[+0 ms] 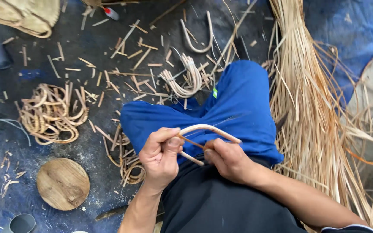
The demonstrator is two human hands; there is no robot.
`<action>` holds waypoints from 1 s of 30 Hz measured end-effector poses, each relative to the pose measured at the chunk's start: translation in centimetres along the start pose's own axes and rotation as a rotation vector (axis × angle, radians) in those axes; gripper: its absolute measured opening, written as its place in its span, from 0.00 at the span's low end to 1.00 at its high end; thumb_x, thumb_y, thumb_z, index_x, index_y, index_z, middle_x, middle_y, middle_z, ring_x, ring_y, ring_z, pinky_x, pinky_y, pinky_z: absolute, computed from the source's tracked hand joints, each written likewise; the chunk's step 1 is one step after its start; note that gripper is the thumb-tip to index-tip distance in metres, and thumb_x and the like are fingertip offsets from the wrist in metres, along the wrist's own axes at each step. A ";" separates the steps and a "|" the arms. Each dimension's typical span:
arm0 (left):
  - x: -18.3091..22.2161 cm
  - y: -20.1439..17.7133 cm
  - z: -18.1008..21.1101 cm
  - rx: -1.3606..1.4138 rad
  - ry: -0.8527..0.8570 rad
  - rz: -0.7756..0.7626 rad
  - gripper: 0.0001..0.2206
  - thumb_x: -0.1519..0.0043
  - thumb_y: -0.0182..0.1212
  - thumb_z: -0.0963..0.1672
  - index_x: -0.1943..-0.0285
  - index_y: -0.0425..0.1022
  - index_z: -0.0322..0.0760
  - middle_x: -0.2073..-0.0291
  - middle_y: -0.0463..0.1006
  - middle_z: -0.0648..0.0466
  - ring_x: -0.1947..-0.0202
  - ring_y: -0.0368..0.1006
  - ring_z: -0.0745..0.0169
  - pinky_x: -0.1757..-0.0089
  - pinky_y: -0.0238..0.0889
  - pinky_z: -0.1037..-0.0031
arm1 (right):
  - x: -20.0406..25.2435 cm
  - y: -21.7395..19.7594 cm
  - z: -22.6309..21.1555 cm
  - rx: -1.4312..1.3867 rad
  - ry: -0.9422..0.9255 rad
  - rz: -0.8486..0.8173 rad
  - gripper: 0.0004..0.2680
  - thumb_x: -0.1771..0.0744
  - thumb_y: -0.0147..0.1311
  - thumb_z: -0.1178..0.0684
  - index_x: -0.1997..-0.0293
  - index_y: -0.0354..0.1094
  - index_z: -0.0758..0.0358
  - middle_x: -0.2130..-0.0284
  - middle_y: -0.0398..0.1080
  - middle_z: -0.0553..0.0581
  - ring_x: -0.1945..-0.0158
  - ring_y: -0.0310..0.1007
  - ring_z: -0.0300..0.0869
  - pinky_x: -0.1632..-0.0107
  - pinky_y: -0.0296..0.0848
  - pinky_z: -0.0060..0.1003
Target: The person sits on the floor and wraps a thin split rattan strip tightly around a bent wooden/rattan frame piece, winding it along the frame and pulling each turn tight. They continue binding successive sections of the frame, occasionally reaching for new strips from the pile beside them.
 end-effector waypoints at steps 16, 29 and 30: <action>-0.6 2.3 -1.8 0.117 -0.452 -0.225 0.08 0.30 0.56 0.41 0.47 0.69 0.29 0.70 0.73 0.56 0.74 0.64 0.78 0.71 0.60 0.84 | -10.1 -8.5 -13.7 0.633 -0.467 -0.362 0.08 0.39 0.55 0.65 0.61 0.72 0.60 0.69 0.73 0.57 0.67 0.77 0.51 0.68 0.75 0.41; -2.5 0.8 3.4 -0.091 -0.191 -0.108 0.08 0.32 0.57 0.37 0.46 0.74 0.26 0.61 0.81 0.49 0.65 0.74 0.71 0.62 0.69 0.80 | -2.8 -3.9 -10.1 0.040 0.037 -0.521 0.08 0.31 0.57 0.51 0.53 0.69 0.65 0.72 0.75 0.55 0.69 0.79 0.45 0.68 0.74 0.38; -2.7 1.2 4.1 -0.212 -0.044 -0.117 0.08 0.33 0.59 0.36 0.46 0.73 0.27 0.60 0.81 0.49 0.63 0.74 0.69 0.59 0.70 0.78 | -3.3 -3.7 -10.4 -0.248 -0.070 -0.410 0.10 0.29 0.52 0.53 0.47 0.64 0.71 0.65 0.73 0.60 0.63 0.78 0.47 0.62 0.75 0.42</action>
Point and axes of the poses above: each hand's wrist, its own x-axis away from the middle knuckle, its own y-axis out of the palm, z = x × y, the point moved 6 cm from there along -x, towards the middle knuckle
